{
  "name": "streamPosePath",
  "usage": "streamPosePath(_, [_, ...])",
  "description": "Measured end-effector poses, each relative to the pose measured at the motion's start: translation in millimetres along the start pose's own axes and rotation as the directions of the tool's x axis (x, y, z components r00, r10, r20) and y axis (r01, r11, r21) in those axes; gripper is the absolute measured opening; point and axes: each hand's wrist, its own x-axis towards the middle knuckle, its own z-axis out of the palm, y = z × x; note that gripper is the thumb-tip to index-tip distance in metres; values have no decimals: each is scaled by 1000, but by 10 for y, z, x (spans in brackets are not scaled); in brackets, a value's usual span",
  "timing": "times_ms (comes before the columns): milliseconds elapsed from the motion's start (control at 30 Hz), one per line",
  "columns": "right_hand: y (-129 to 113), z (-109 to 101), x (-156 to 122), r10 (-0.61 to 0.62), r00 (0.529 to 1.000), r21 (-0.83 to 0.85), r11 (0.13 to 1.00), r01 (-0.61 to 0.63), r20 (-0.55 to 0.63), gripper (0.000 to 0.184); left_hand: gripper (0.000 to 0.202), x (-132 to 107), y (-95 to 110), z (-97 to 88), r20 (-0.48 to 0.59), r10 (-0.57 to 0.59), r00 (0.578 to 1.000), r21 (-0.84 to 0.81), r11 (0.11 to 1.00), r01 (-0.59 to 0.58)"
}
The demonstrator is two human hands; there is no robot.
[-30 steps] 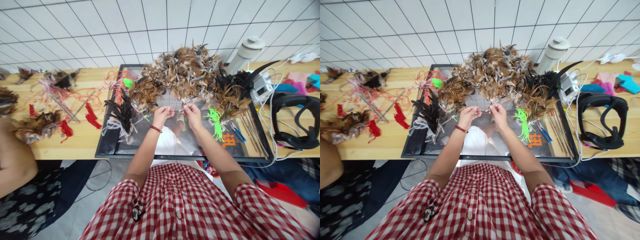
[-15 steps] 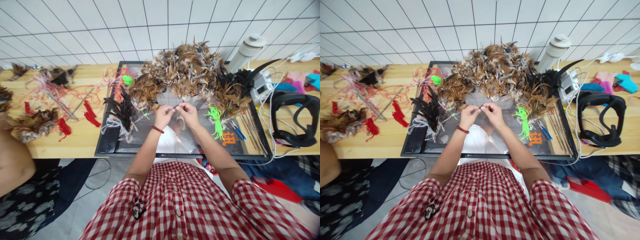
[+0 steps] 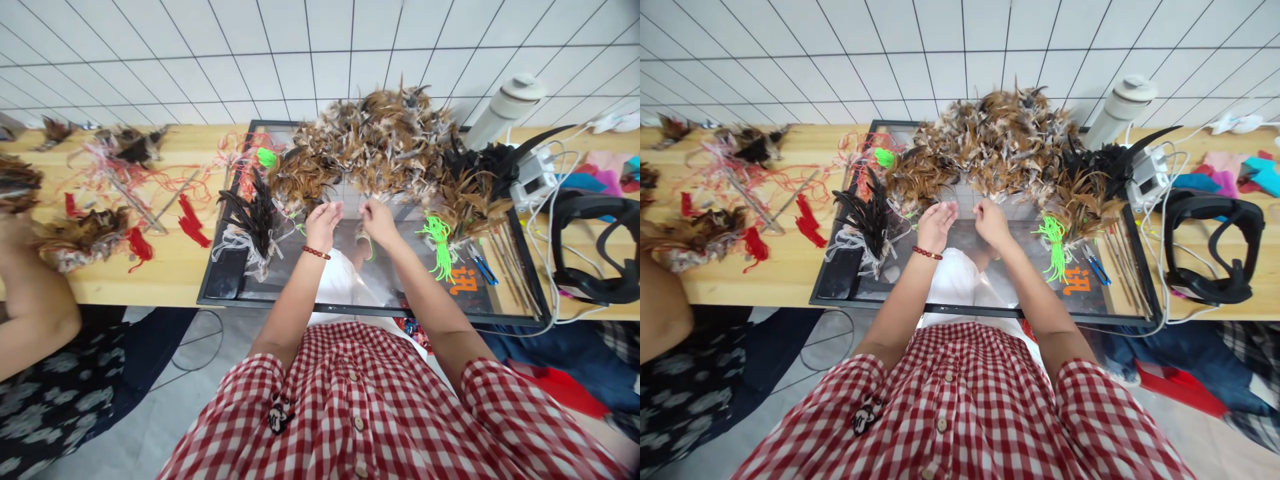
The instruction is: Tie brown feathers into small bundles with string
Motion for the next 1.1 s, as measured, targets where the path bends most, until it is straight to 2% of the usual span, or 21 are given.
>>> streamPosePath(100, [24,41,-10,79,996,374,926,-56,-48,15,27,-59,2,29,81,-69,994,-28,997,71])
streamPosePath(200, [-16,109,-74,82,993,487,873,-29,-88,23,26,-105,-24,73,118,-120,986,-14,992,122])
streamPosePath(433, [-134,196,-198,10,987,248,968,31,-162,13,21,-137,-95,160,68,-178,982,-51,982,181])
streamPosePath(533, [-134,134,-175,-181,980,161,968,192,-81,16,23,-113,-42,122,30,-138,990,-89,986,140])
streamPosePath(600, [-105,58,-128,-285,959,125,951,282,4,21,25,-73,42,59,-53,-36,998,-116,993,30])
streamPosePath(633, [-88,20,-98,-293,955,94,953,287,52,22,27,-47,94,21,-119,40,992,-131,990,-55])
streamPosePath(700, [-68,-27,-34,-232,962,6,972,234,142,21,28,7,200,-50,-253,148,956,-143,972,-189])
streamPosePath(800, [-143,41,56,-153,951,-99,978,186,268,19,27,56,312,-114,-383,198,902,-145,952,-271])
streamPosePath(900, [-365,268,142,-179,917,-199,944,262,357,23,26,55,338,-115,-404,207,891,-166,941,-294])
streamPosePath(1000, [-606,463,267,-218,894,-274,900,340,392,26,26,41,305,-86,-401,221,889,-159,939,-305])
streamPosePath(1100, [-676,424,472,-219,898,-336,872,356,382,28,25,40,252,-59,-398,198,896,-155,948,-278])
